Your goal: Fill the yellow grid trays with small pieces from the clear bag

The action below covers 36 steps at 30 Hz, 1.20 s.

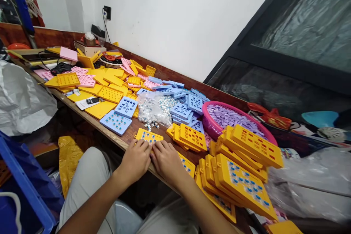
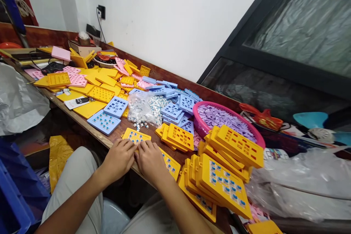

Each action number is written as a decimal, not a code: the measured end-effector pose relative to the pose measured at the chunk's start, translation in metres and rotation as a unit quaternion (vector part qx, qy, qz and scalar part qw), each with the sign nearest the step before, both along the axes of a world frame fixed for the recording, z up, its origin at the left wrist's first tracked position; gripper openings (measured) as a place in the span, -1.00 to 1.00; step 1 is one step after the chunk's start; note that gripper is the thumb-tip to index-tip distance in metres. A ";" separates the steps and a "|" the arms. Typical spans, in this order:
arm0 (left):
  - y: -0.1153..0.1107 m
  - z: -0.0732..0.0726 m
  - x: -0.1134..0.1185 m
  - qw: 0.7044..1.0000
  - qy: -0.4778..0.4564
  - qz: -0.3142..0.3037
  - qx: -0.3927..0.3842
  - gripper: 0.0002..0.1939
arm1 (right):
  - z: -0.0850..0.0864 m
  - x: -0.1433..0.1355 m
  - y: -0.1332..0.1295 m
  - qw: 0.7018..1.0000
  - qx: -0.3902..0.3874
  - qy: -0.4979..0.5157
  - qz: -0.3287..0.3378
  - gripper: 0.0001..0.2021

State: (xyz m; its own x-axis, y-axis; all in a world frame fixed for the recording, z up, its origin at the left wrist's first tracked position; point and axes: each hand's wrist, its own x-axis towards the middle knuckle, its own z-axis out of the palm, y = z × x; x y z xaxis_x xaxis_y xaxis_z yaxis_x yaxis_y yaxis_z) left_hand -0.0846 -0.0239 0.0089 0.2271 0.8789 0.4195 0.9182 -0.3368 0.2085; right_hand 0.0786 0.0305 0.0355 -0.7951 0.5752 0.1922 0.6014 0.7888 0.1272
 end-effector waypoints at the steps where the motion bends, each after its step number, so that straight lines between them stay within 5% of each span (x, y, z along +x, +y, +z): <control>1: 0.004 0.003 -0.006 1.000 -0.017 -0.004 -0.006 -0.74 | -0.002 0.000 -0.003 1.000 0.002 0.003 -0.002 -0.76; 8: 0.081 0.026 -0.043 0.993 -0.097 0.065 -0.019 -0.73 | 0.007 -0.001 -0.001 0.998 -0.050 0.048 -0.010 -0.75; 14: 0.129 0.022 -0.046 0.989 -0.091 0.070 -0.092 -0.86 | 0.021 -0.012 0.057 0.981 -0.117 0.145 -0.056 -0.82; 19: 0.128 0.013 -0.045 0.987 -0.087 0.082 -0.108 -0.84 | 0.017 -0.031 0.102 0.979 -0.146 0.110 -0.087 -0.72; 24: 0.132 0.013 -0.048 0.982 -0.090 0.097 -0.132 -0.82 | 0.013 -0.044 0.117 0.980 -0.159 0.072 -0.092 -0.72; 30: 0.128 0.021 -0.049 0.979 -0.102 0.102 -0.145 -0.86 | 0.014 -0.039 0.112 0.978 -0.140 0.101 -0.115 -0.85; 33: 0.107 0.025 -0.048 0.981 -0.130 0.083 -0.119 -0.80 | 0.022 -0.024 0.097 0.977 -0.125 0.137 -0.100 -0.81; 36: 0.073 0.026 -0.044 0.975 -0.217 -0.004 -0.048 -0.75 | 0.026 -0.001 0.073 0.968 -0.132 0.208 -0.048 -0.74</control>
State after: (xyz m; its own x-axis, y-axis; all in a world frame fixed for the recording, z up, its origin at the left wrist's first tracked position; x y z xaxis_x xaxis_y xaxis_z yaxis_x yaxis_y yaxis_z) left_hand -0.1286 0.0487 0.0348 0.0524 0.9177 0.3937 0.7336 -0.3029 0.6084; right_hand 0.0772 0.1040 0.0620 -0.6211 0.7153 0.3202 0.6292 0.6987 -0.3404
